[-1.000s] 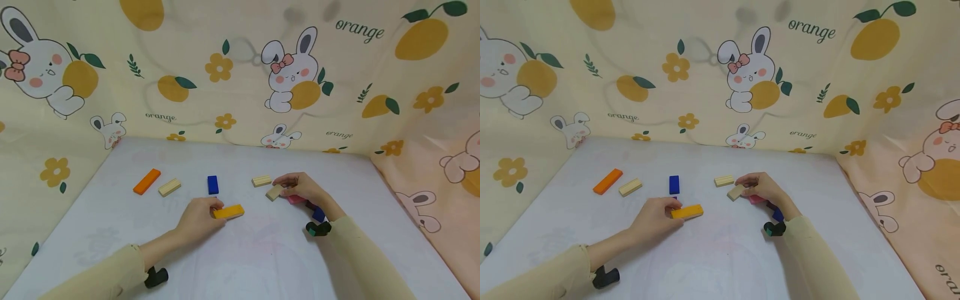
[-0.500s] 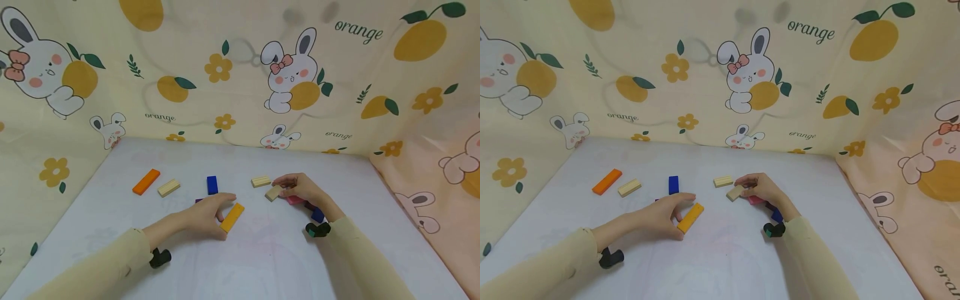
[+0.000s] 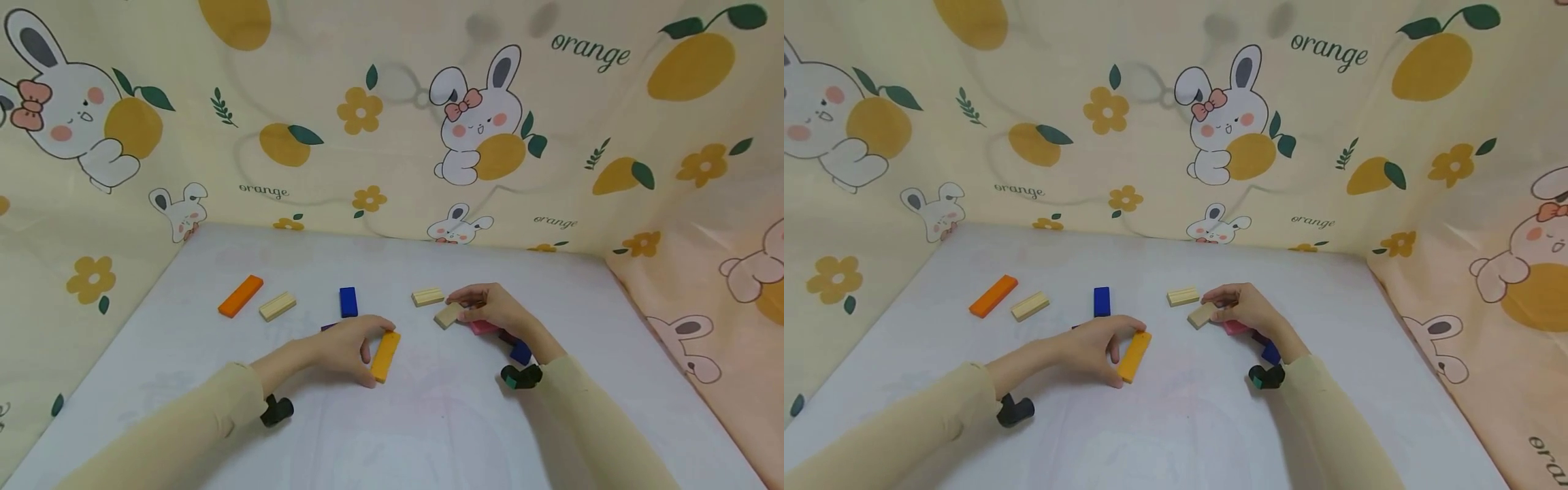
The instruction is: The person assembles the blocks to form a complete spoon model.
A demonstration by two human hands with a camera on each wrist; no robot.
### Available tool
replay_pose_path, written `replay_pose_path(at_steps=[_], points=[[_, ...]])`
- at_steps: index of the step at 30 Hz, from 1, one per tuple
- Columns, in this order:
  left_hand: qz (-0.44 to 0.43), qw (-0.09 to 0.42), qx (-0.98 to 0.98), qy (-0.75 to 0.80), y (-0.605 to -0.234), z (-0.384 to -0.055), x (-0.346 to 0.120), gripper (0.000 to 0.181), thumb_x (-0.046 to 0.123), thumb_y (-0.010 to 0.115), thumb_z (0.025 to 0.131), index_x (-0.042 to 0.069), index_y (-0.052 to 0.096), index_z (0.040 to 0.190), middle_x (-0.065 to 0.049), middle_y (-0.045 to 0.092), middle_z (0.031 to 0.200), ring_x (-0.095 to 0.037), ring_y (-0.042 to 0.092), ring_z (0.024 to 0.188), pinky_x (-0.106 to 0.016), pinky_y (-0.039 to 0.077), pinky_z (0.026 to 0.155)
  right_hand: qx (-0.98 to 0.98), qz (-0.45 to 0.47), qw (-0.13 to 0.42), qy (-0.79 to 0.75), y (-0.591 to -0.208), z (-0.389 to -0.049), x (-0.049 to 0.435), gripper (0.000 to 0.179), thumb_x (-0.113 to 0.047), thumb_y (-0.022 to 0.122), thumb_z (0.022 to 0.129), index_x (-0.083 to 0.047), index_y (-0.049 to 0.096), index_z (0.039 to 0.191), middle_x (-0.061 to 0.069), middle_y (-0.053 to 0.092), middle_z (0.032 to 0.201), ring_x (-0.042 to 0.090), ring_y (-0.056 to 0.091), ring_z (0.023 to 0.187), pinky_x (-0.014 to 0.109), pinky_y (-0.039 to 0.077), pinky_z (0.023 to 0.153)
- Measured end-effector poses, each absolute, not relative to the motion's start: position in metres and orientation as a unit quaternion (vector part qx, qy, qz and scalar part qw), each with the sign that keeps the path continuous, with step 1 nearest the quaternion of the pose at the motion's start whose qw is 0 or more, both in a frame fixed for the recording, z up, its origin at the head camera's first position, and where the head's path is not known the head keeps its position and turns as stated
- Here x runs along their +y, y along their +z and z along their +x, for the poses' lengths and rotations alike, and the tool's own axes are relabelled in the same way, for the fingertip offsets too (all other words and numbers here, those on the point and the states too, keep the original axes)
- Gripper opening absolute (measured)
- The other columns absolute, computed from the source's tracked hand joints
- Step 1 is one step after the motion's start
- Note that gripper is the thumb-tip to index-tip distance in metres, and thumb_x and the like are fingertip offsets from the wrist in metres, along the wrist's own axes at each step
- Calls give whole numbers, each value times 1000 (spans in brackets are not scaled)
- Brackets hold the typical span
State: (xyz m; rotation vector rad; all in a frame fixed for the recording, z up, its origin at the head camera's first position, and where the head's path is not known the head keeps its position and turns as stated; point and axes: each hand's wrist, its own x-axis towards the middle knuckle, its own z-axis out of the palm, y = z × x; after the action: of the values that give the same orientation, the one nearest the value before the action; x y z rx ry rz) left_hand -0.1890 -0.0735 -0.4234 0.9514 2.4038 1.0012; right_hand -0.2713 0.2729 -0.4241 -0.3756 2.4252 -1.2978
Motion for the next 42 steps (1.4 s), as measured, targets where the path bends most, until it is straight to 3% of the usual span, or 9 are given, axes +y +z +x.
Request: replay_pose_path(at_steps=[4, 9, 17, 26, 33, 42], points=[[315, 149, 861, 370, -426, -182, -68, 91, 23, 92, 68, 4, 44, 142, -6, 51, 130, -9, 57, 67, -25, 51, 65, 861, -141, 175, -456, -422, -271, 272, 38, -13, 79, 85, -12, 70, 122, 5, 68, 117, 25, 58, 108, 38, 44, 96], [277, 134, 870, 385, -428, -175, -63, 95, 26, 93, 68, 3, 41, 144, -6, 54, 121, -10, 56, 67, -25, 50, 64, 863, -139, 172, -455, -423, -271, 271, 38, -13, 79, 85, -12, 70, 122, 4, 67, 118, 25, 57, 108, 39, 43, 97], [261, 143, 868, 397, -434, -170, -64, 111, 31, 93, 67, 5, 27, 152, -6, 42, 144, -11, 56, 77, -24, 50, 69, 866, -153, 173, -444, -424, -273, 274, 39, -13, 82, 81, -14, 71, 119, 3, 67, 117, 26, 58, 105, 38, 46, 93], [246, 137, 863, 421, -440, -171, -69, 106, 34, 92, 69, 10, 30, 152, 3, 46, 143, -10, 57, 83, -26, 51, 74, 877, -136, 161, -431, -423, -270, 271, 40, -17, 86, 77, -16, 72, 114, 3, 66, 112, 25, 56, 102, 38, 43, 92], [239, 132, 862, 427, -441, -169, -69, 106, 33, 92, 69, 10, 30, 152, 3, 46, 144, -10, 57, 84, -26, 51, 73, 883, -135, 159, -419, -421, -268, 266, 38, -16, 85, 78, -14, 71, 113, 5, 65, 111, 26, 56, 101, 41, 43, 95], [245, 131, 853, 442, -441, -168, -71, 116, 35, 92, 68, 9, 21, 155, -2, 40, 149, -11, 58, 85, -26, 51, 74, 886, -146, 128, -422, -415, -255, 245, 40, -18, 89, 72, -11, 70, 107, 7, 64, 106, 26, 57, 94, 33, 50, 80]])
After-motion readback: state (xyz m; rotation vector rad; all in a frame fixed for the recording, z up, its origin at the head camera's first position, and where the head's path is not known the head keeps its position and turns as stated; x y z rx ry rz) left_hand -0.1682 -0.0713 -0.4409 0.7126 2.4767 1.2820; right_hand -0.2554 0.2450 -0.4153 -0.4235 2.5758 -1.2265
